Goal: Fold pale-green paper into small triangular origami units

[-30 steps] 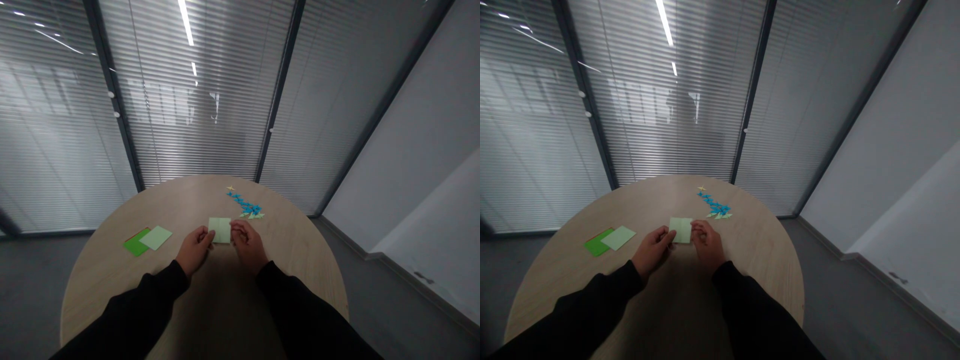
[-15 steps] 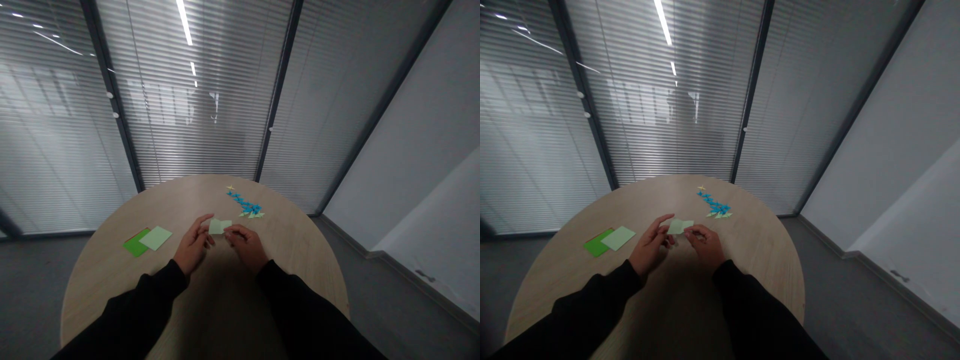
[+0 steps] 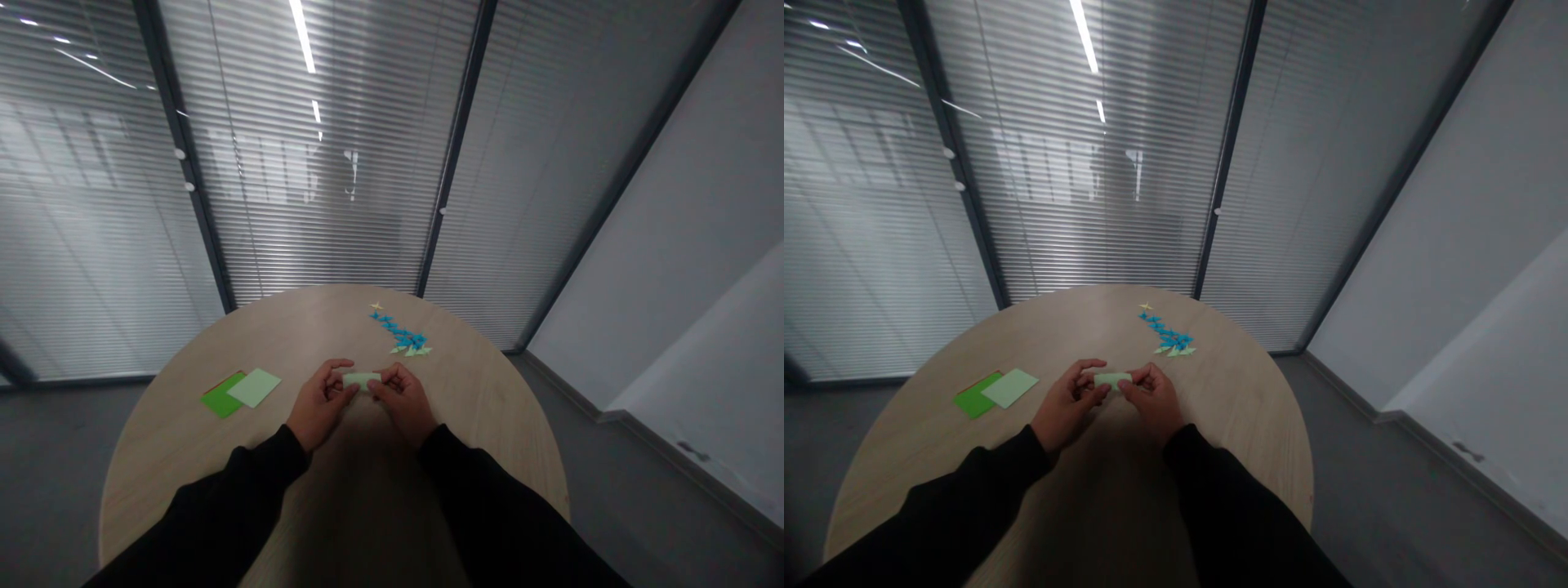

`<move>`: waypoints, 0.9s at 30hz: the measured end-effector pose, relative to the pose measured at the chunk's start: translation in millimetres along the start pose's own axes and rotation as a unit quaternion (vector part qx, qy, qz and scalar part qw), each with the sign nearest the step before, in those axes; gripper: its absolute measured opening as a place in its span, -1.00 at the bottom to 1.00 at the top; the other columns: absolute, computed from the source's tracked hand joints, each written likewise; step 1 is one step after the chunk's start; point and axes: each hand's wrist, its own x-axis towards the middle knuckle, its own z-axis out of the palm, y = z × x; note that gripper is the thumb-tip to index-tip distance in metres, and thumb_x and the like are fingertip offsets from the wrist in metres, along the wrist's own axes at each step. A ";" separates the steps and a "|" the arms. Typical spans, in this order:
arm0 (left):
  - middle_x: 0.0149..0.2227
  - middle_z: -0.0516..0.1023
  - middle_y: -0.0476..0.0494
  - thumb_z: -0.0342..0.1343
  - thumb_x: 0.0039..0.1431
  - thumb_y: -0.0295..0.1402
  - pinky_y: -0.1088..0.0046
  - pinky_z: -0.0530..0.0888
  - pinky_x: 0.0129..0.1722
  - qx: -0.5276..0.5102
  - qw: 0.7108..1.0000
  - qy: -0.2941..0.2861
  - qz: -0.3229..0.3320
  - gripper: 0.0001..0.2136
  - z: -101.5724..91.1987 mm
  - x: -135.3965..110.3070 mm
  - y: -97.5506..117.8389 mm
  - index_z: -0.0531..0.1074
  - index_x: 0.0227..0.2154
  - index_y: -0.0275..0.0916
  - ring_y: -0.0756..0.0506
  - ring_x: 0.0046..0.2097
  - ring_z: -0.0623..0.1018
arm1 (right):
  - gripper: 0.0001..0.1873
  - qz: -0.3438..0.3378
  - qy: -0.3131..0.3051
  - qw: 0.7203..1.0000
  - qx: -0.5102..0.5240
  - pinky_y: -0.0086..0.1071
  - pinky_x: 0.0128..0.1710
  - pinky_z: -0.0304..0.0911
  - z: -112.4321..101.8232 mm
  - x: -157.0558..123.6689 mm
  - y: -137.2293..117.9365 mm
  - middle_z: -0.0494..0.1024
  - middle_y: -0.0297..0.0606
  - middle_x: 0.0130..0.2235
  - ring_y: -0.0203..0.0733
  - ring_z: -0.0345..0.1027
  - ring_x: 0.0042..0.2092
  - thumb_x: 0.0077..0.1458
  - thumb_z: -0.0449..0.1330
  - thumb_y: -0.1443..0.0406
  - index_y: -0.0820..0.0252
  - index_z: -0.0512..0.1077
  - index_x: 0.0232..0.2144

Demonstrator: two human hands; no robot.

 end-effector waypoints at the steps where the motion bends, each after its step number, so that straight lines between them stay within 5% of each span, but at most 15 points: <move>1: -0.43 0.45 0.04 0.19 0.12 -0.24 0.48 0.37 -0.41 -0.003 1.000 -0.001 0.001 -0.57 0.4 -0.2 0.3 0.32 0.04 -0.21 -0.02 -0.42 0.46 | -0.61 0.002 0.000 1.000 0.009 -0.37 -0.37 0.30 0.3 0.4 1.0 0.53 -0.31 -0.34 -0.29 0.34 -0.42 -0.13 0.40 0.12 0.14 0.28 -0.43; 9: -0.48 0.44 0.04 0.21 0.08 -0.22 0.41 0.46 -0.38 0.016 1.000 0.008 -0.005 -0.68 0.1 0.1 0.5 0.46 -0.11 -0.24 -0.04 -0.42 0.52 | -0.47 -0.003 -0.022 0.999 0.044 -0.29 -0.24 0.39 0.3 0.9 3.4 0.54 -0.29 -0.23 -0.23 0.43 -0.30 -0.09 0.39 0.25 0.11 0.33 -0.06; 15: -0.47 0.46 0.03 0.22 0.08 -0.23 0.40 0.50 -0.40 0.026 0.999 0.018 -0.010 -0.69 1.2 -0.5 3.9 0.47 -0.14 -0.24 -0.04 -0.45 0.54 | -0.47 0.003 -0.033 0.999 0.040 -0.25 -0.18 0.42 0.0 0.2 4.2 0.52 -0.25 -0.18 -0.17 0.45 -0.20 -0.08 0.36 0.27 0.10 0.34 -0.03; 27: -0.45 0.48 0.01 0.19 0.10 -0.21 0.42 0.47 -0.42 0.074 0.997 0.005 -0.006 -0.70 1.0 -1.7 4.7 0.47 -0.13 -0.23 -0.04 -0.47 0.54 | -0.58 0.005 -0.030 0.999 0.011 -0.31 -0.28 0.40 -2.9 4.3 14.6 0.52 -0.26 -0.25 -0.23 0.44 -0.29 -0.05 0.36 0.22 0.15 0.42 -0.11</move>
